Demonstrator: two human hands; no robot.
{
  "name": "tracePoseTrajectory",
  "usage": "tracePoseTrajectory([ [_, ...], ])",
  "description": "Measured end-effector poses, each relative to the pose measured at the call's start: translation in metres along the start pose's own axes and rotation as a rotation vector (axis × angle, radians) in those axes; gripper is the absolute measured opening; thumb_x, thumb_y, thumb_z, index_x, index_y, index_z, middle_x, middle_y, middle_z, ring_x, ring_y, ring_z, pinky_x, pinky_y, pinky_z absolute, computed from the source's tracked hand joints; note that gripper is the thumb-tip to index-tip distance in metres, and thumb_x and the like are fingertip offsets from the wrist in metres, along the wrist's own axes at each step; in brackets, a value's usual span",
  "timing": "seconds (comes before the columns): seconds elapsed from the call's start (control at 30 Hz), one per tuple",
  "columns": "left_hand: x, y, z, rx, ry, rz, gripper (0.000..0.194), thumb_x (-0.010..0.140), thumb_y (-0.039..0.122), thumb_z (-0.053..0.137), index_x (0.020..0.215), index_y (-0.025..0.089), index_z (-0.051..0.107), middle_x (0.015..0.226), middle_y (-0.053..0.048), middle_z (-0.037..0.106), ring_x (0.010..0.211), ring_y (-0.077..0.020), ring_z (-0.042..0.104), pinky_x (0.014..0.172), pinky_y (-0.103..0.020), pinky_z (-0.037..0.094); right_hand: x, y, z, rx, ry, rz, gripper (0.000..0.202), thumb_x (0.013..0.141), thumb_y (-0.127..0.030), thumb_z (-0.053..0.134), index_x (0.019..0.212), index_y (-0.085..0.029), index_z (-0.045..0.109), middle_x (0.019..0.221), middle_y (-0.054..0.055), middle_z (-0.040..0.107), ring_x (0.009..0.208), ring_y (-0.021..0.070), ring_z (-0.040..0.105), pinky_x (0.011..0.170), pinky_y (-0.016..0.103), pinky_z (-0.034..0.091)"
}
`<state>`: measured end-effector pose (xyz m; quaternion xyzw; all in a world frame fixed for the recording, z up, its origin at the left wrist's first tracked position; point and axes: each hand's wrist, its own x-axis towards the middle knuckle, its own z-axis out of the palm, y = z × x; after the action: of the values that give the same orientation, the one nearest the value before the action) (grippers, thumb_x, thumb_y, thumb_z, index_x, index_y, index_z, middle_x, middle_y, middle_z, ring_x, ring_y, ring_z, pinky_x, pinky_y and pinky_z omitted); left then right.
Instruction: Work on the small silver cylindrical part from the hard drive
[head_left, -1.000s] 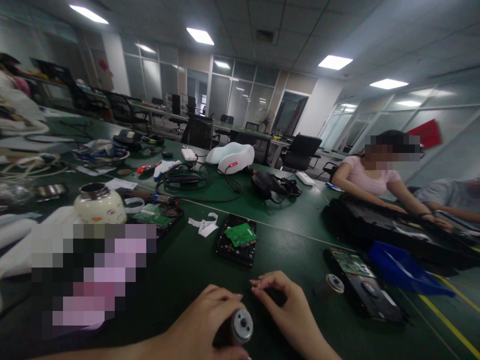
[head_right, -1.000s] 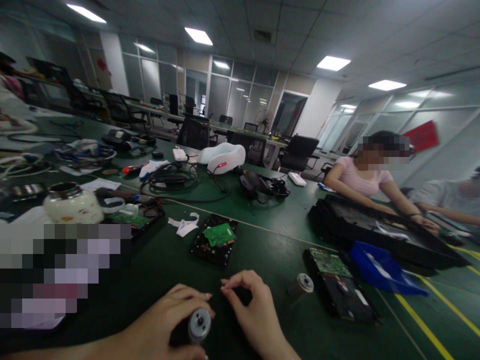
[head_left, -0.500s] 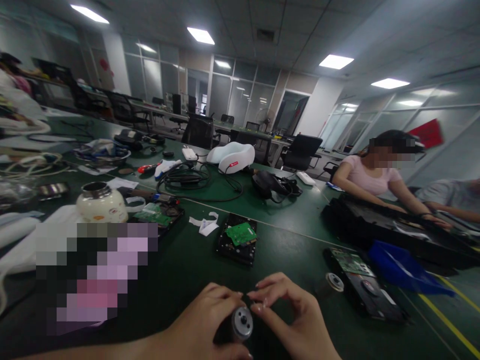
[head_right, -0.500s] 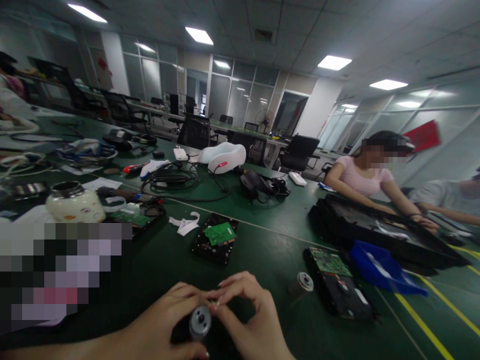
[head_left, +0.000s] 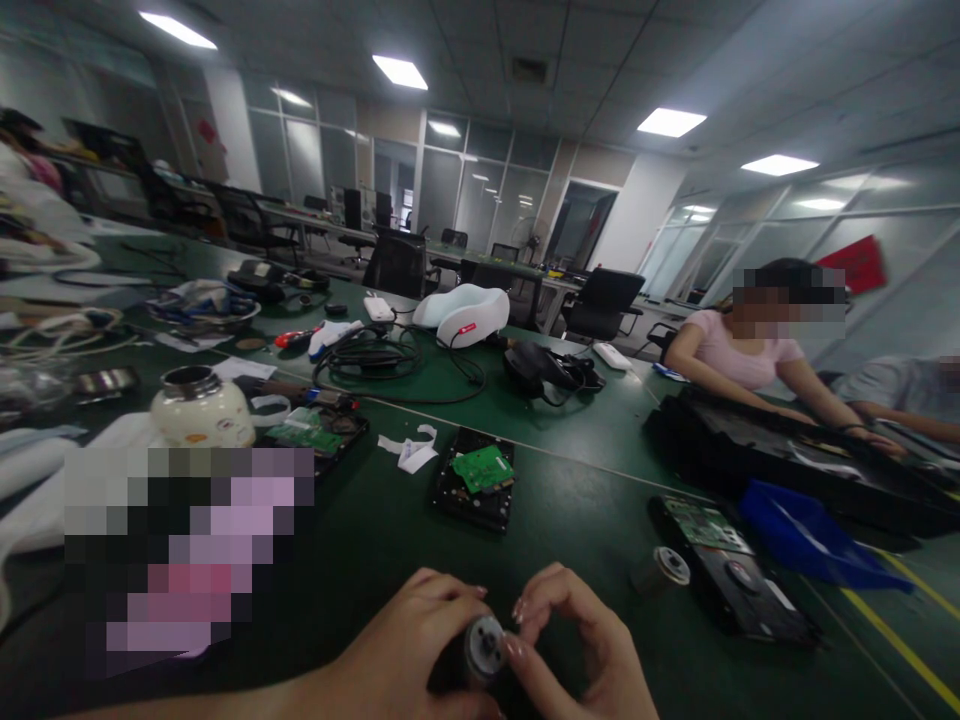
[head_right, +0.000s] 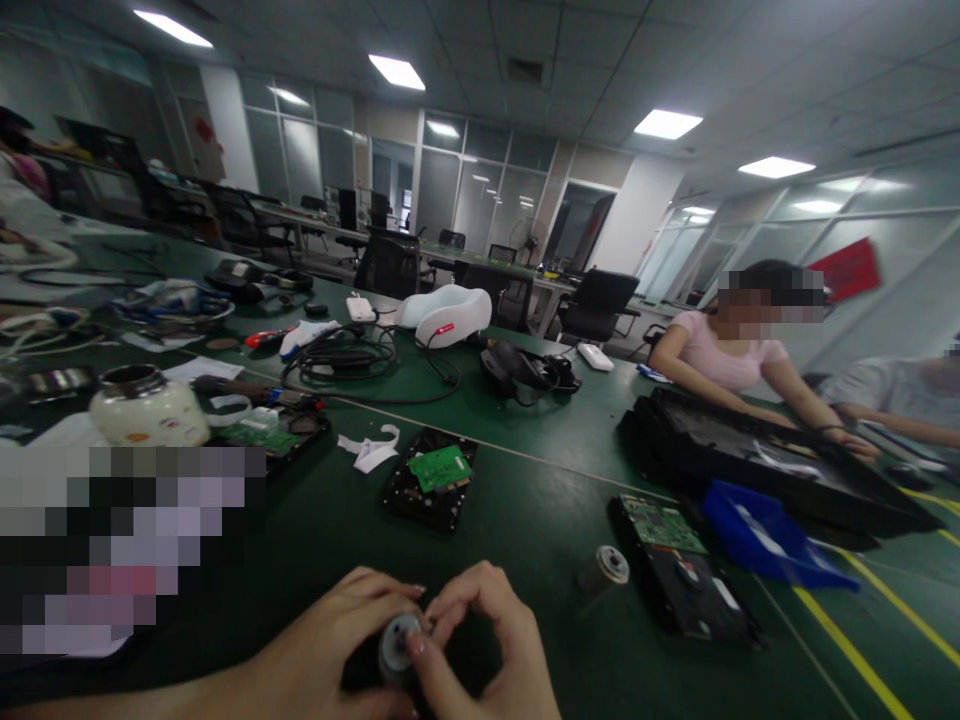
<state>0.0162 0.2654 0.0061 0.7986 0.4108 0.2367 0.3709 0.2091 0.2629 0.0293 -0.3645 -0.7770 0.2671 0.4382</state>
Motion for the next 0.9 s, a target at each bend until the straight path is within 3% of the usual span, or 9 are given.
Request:
tracePoseTrajectory([
  [0.2,0.000,-0.002,0.003,-0.033,0.022,0.018,0.048,0.071,0.027,0.081,0.115,0.023,0.064,0.118,-0.006,0.066,0.108,-0.0285,0.056,0.093,-0.041,0.044,0.000,0.002,0.001,0.009,-0.078,-0.002,0.026,0.074,-0.010,0.066,0.096,-0.023,0.064,0.088,0.004,0.070,0.082,0.0207,0.067,0.074,0.033,0.055],
  [0.33,0.000,-0.002,0.003,-0.040,0.023,0.040,0.049,0.069,0.028,0.082,0.115,0.023,0.065,0.119,-0.006,0.066,0.109,-0.0283,0.056,0.096,-0.041,0.043,0.002,0.001,0.005,0.040,-0.064,-0.017,0.019,0.074,-0.009,0.069,0.085,-0.024,0.068,0.083,0.003,0.073,0.080,0.0191,0.068,0.071,0.030,0.055],
  [0.5,-0.001,0.001,0.000,-0.013,0.009,0.000,0.044,0.068,0.032,0.084,0.108,0.021,0.068,0.120,-0.008,0.066,0.112,-0.0299,0.055,0.097,-0.042,0.043,0.003,-0.001,0.004,0.073,-0.019,-0.063,0.019,0.077,-0.006,0.067,0.076,-0.025,0.063,0.078,-0.002,0.075,0.075,0.0159,0.066,0.069,0.028,0.052],
  [0.67,0.000,0.002,-0.001,-0.011,0.007,-0.013,0.046,0.067,0.032,0.085,0.108,0.021,0.068,0.118,-0.007,0.067,0.111,-0.0296,0.056,0.096,-0.042,0.044,0.008,0.022,-0.002,0.013,0.074,0.119,0.012,0.081,-0.017,0.069,0.072,-0.021,0.062,0.079,0.002,0.072,0.078,0.0199,0.069,0.073,0.034,0.052],
  [0.77,0.000,0.002,-0.002,0.002,-0.003,-0.029,0.049,0.066,0.035,0.085,0.109,0.020,0.068,0.121,-0.009,0.065,0.113,-0.0303,0.055,0.098,-0.043,0.042,0.011,0.042,-0.005,-0.052,0.027,0.237,0.009,0.081,-0.024,0.069,0.076,-0.019,0.064,0.080,0.004,0.072,0.080,0.0232,0.069,0.075,0.038,0.053],
  [0.9,0.000,0.004,-0.003,0.002,-0.024,-0.035,0.049,0.067,0.036,0.085,0.109,0.018,0.068,0.120,-0.009,0.065,0.114,-0.0297,0.054,0.098,-0.042,0.042,0.012,0.053,-0.006,-0.109,-0.066,0.265,0.009,0.082,-0.026,0.068,0.080,-0.018,0.064,0.082,0.005,0.070,0.083,0.0235,0.067,0.077,0.038,0.053],
])
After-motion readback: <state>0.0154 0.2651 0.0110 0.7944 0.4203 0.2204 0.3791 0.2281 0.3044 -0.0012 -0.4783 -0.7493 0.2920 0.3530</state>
